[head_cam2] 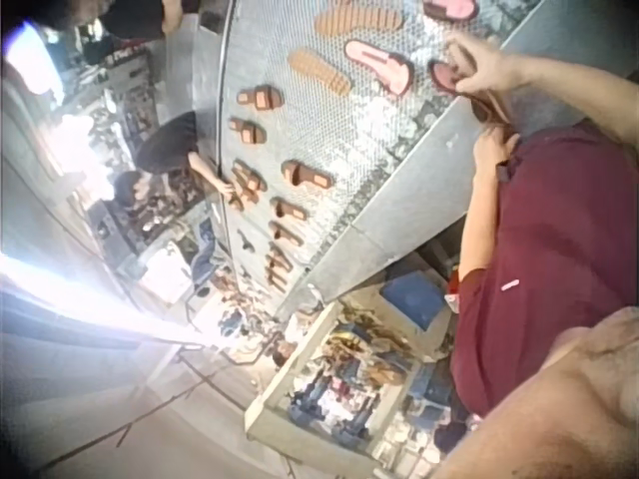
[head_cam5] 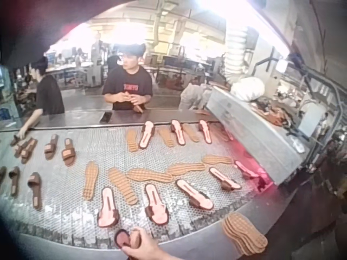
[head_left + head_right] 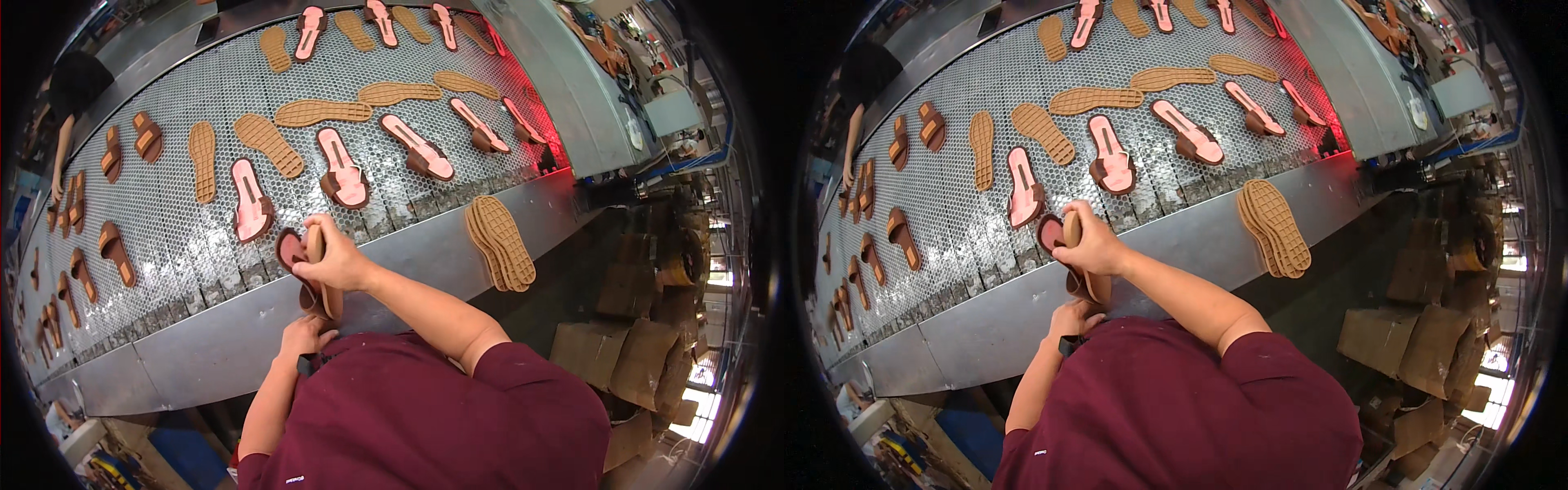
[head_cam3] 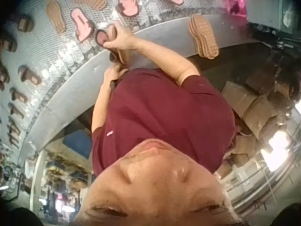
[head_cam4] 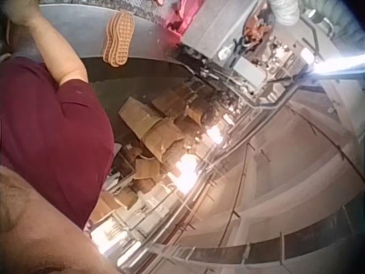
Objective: The recorder is assembling shoe components by pressing the upper onto the sole on a conveyor belt.
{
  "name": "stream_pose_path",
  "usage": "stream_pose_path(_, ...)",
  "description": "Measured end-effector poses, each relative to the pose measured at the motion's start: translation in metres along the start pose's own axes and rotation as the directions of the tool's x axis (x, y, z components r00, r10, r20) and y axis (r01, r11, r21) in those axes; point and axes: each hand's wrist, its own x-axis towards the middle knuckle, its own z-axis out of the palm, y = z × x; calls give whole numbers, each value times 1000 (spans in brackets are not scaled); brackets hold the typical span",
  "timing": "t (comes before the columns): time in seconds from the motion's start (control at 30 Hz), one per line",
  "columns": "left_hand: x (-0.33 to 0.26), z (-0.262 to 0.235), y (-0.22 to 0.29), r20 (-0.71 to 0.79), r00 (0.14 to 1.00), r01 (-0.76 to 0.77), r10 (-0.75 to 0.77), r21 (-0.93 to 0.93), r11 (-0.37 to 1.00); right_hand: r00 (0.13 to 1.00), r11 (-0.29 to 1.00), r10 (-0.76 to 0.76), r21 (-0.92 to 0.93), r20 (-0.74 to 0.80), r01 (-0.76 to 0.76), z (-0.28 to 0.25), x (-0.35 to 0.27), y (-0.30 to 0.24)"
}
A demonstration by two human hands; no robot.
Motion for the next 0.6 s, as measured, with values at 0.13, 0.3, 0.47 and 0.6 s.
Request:
stream_pose_path(0.13,-8,-38,-10,290,783,621,-550,-407,670,985,982,-87,-151,151,110,-18,-7,-8)
stream_pose_path(0.3,30,-105,9,121,951,234,-283,-883,407,957,994,-67,-61,283,87,-7,-24,6)
stream_pose_path(0.47,46,-101,-1,272,945,321,-182,-877,358,956,999,-15,40,294,3,-5,-39,7)
stream_pose_path(0.6,46,-104,15,188,958,257,-214,-896,362,955,996,-93,16,282,92,-8,-44,10)
